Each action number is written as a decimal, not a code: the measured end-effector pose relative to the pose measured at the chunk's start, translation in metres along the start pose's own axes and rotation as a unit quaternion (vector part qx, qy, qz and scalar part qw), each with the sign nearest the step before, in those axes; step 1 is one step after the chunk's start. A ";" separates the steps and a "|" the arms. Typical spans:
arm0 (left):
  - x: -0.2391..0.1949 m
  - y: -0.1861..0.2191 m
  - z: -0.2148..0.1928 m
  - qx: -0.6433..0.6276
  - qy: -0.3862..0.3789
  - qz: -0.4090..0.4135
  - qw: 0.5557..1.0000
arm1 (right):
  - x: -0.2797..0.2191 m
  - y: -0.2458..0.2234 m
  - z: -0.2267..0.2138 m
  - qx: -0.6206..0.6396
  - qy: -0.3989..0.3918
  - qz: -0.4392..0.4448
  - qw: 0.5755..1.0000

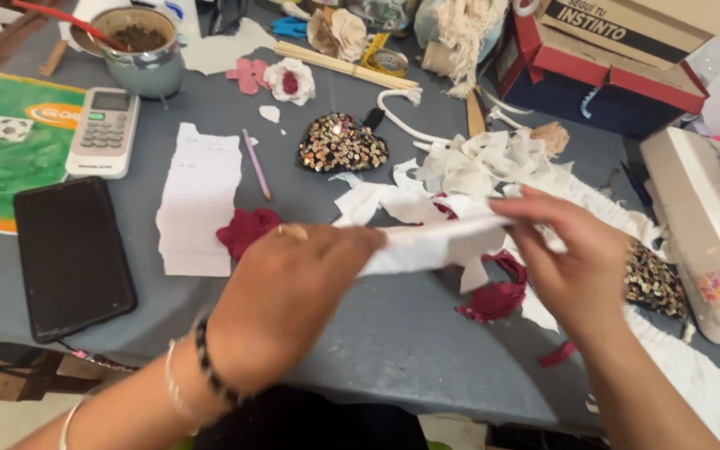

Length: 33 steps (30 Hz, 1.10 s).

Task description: Cutting out flower shapes from fabric using scissors at a workstation.

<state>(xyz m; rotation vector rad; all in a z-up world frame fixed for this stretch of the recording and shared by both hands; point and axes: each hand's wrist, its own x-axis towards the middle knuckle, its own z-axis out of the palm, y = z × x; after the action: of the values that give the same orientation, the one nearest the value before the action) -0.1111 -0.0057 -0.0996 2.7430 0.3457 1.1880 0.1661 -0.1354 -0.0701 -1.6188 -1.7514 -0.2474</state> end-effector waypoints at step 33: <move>-0.140 -0.038 -0.023 0.140 -0.133 0.006 0.981 | -0.124 -0.082 0.106 -0.130 -0.206 -0.211 0.947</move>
<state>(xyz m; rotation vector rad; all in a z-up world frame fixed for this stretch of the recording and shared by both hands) -0.2272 -0.0052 -0.1900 3.0981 0.4994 0.8119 0.0437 -0.1862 -0.1949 -1.5317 -2.4790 -0.3742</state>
